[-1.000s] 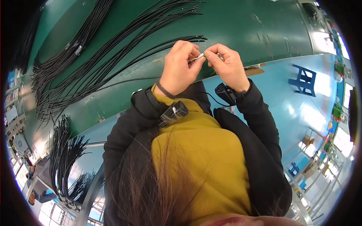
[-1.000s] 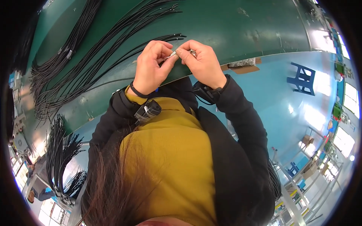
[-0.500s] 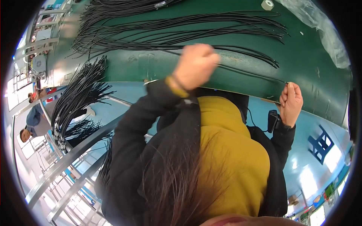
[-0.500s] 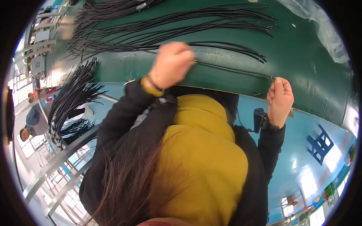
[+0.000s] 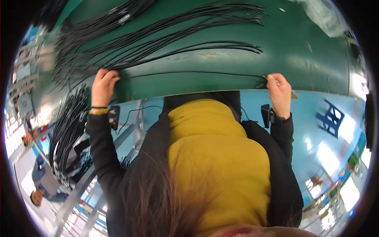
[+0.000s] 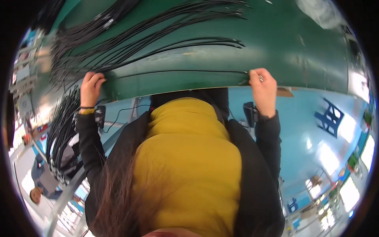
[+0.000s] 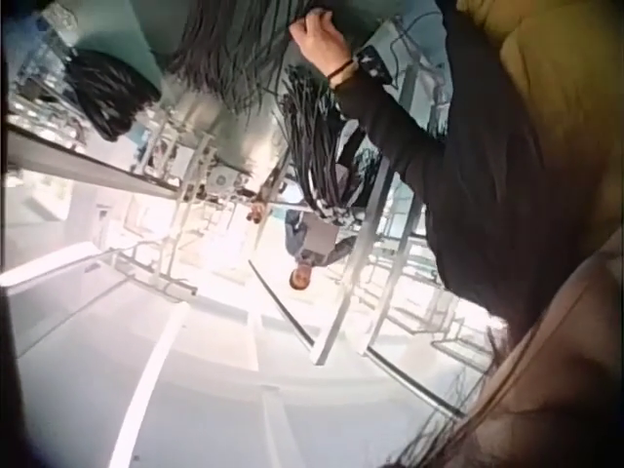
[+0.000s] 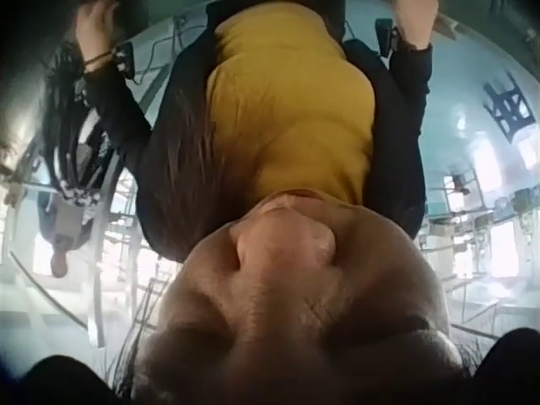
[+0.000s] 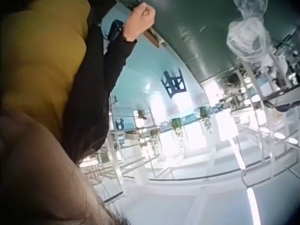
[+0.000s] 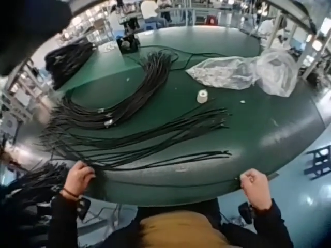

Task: The person reaches into a plastic bag to retrieve metal connectors and places them on the table. They pick up a black wire and slide a metal connector onto its end by hand, repeating this process for several wires.

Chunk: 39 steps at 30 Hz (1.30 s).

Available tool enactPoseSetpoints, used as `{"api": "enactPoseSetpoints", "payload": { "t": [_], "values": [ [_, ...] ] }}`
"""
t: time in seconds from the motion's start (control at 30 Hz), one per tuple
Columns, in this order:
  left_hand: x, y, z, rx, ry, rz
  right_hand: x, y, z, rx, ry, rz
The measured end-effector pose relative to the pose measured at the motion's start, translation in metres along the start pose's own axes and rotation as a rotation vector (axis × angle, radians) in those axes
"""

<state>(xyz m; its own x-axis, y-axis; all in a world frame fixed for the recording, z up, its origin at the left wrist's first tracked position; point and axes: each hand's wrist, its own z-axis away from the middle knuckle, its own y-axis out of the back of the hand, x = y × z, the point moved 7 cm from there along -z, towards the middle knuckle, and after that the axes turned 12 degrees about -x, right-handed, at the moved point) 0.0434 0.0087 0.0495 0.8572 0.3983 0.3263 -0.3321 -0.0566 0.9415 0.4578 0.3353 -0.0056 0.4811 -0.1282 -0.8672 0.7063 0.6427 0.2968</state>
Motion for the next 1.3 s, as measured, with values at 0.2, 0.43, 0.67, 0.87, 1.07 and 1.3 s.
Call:
{"api": "enactPoseSetpoints", "payload": {
  "t": [0.2, 0.43, 0.67, 0.87, 1.07, 1.3],
  "values": [
    [0.048, 0.004, -0.023, -0.258, 0.124, -0.324, -0.034, 0.003, 0.000, 0.072, 0.274, 0.599],
    [0.255, -0.050, -0.118, 0.089, -0.578, 0.030, -0.017, 0.001, -0.030, -0.539, -0.061, -0.926],
    [0.298, -0.099, -0.182, 0.194, -0.641, -0.164, -0.037, -0.026, -0.033, -0.389, -0.058, -0.915],
    [0.279, -0.096, -0.218, 0.301, -0.478, -0.322, -0.030, -0.021, -0.052, -0.336, -0.016, -0.919],
    [0.299, -0.077, -0.170, 0.179, -0.489, 0.347, -0.031, -0.026, -0.058, -0.330, 0.009, -0.972],
    [0.299, -0.072, -0.158, 0.118, -0.503, 0.552, -0.031, -0.031, -0.054, -0.433, 0.032, -1.030]
  ]
}}
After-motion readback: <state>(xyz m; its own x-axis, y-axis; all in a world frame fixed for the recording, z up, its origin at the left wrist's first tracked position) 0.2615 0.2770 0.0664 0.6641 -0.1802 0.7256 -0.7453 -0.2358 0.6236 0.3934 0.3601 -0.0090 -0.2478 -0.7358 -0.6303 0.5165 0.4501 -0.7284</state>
